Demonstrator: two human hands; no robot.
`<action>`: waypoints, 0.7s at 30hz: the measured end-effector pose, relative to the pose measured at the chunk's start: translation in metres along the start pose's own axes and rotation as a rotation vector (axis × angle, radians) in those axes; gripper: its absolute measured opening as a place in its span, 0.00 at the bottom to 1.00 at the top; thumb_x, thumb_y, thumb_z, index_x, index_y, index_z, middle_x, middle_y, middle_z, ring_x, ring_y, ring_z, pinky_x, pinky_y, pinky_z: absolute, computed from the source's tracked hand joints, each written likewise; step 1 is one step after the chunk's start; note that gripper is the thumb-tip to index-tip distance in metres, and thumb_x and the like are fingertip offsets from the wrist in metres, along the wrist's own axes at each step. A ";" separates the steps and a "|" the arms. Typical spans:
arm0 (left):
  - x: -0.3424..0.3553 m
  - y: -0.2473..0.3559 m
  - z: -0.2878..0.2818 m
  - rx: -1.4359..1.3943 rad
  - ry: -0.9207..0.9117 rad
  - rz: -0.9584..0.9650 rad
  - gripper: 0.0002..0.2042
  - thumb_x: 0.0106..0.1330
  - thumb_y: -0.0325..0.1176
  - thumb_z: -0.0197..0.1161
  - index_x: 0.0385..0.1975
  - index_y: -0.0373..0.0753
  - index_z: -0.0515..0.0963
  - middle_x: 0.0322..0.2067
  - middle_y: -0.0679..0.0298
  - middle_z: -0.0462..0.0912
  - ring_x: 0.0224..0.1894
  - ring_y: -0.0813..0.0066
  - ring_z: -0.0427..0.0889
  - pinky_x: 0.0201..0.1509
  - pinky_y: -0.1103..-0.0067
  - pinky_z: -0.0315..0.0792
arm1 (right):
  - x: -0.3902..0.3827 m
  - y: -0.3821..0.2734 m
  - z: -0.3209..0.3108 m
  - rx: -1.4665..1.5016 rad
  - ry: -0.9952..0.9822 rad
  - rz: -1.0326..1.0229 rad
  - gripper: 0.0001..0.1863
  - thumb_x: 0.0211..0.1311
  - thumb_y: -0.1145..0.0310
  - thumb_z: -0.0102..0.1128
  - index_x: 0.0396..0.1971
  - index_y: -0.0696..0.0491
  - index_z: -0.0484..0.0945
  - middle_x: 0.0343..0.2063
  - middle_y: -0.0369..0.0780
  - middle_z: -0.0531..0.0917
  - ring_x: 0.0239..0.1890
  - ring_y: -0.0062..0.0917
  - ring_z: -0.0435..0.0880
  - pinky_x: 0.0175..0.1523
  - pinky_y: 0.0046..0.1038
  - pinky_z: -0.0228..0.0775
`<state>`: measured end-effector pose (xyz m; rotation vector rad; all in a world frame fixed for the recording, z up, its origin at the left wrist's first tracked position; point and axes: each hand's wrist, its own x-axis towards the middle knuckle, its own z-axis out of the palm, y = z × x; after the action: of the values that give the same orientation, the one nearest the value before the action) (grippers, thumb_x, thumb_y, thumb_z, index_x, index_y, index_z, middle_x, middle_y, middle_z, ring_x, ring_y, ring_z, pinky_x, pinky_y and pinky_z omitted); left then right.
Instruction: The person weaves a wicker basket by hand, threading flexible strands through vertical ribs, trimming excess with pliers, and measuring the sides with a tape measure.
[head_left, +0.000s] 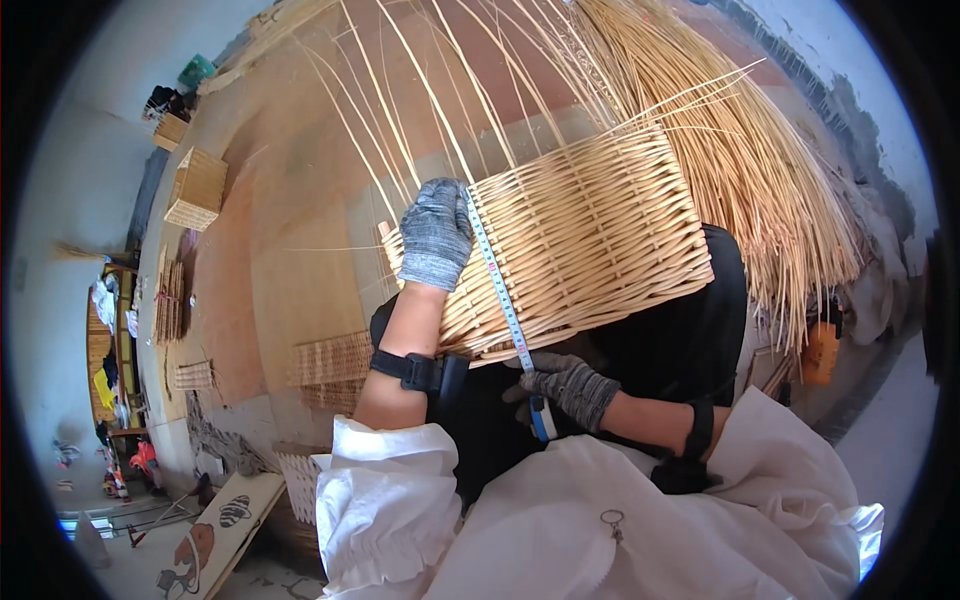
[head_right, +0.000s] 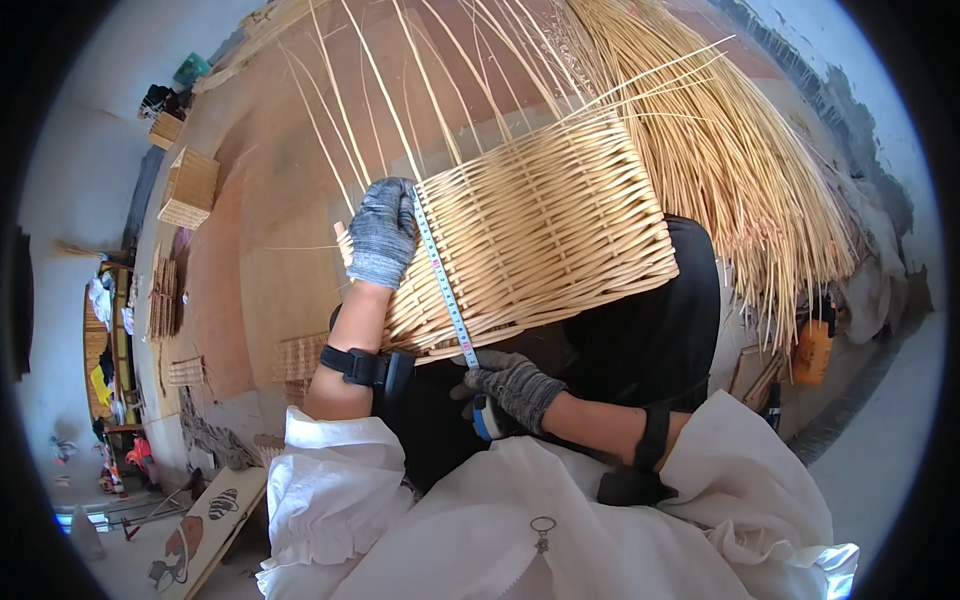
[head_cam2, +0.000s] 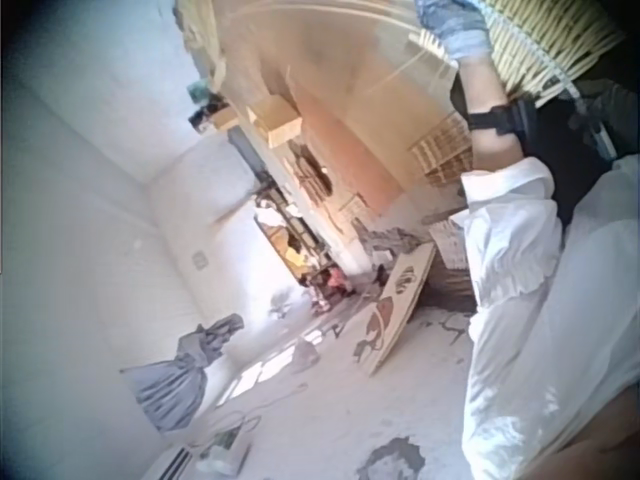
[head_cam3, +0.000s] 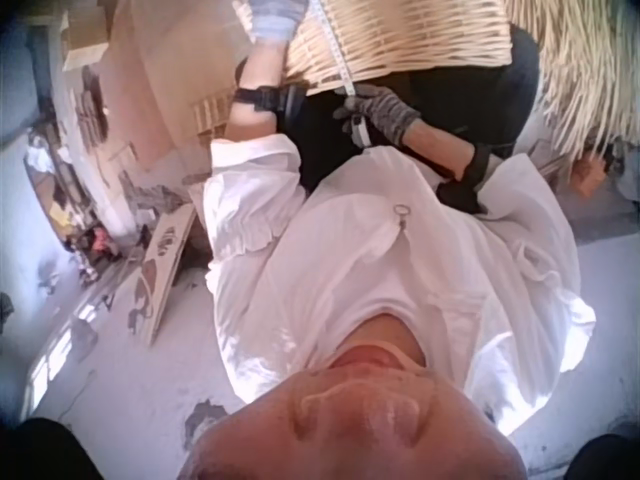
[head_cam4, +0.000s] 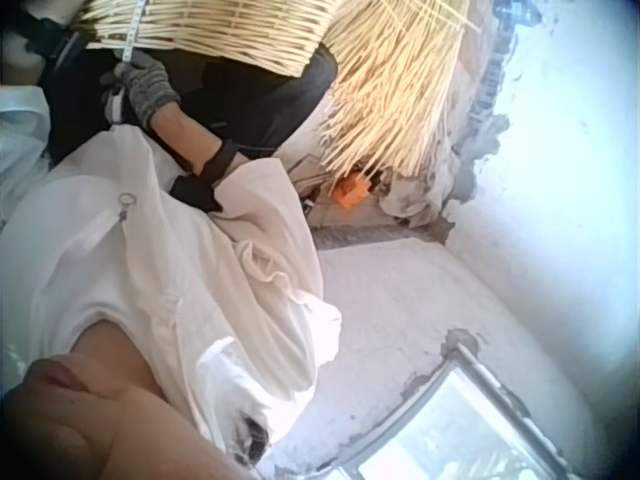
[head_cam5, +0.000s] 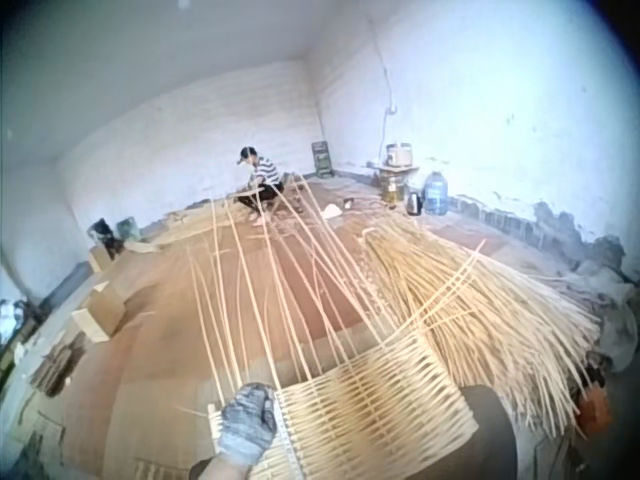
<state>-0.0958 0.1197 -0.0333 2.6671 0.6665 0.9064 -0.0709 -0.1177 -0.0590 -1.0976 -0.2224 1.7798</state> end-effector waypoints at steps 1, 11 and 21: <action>0.000 0.001 -0.001 -0.004 -0.001 -0.001 0.08 0.56 0.29 0.50 0.34 0.39 0.72 0.33 0.54 0.74 0.36 0.55 0.74 0.42 0.68 0.67 | 0.001 0.001 0.000 0.002 -0.017 -0.002 0.20 0.58 0.69 0.49 0.51 0.53 0.64 0.34 0.47 0.78 0.29 0.31 0.79 0.34 0.31 0.74; 0.002 -0.009 -0.003 0.011 -0.006 0.113 0.08 0.55 0.26 0.51 0.34 0.38 0.73 0.32 0.53 0.75 0.36 0.54 0.74 0.41 0.70 0.69 | 0.008 0.006 -0.006 -0.088 -0.115 -0.020 0.22 0.58 0.69 0.48 0.53 0.54 0.61 0.34 0.49 0.78 0.29 0.32 0.80 0.34 0.30 0.74; 0.012 0.030 -0.010 0.303 0.199 0.134 0.13 0.55 0.29 0.54 0.41 0.40 0.72 0.36 0.56 0.76 0.40 0.60 0.74 0.46 0.71 0.67 | -0.015 -0.008 -0.030 0.010 0.094 -0.197 0.11 0.57 0.69 0.51 0.37 0.60 0.72 0.29 0.45 0.80 0.27 0.27 0.80 0.33 0.26 0.73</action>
<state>-0.0836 0.1005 -0.0082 2.9425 0.7258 1.2066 -0.0421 -0.1353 -0.0632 -1.1096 -0.2552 1.5496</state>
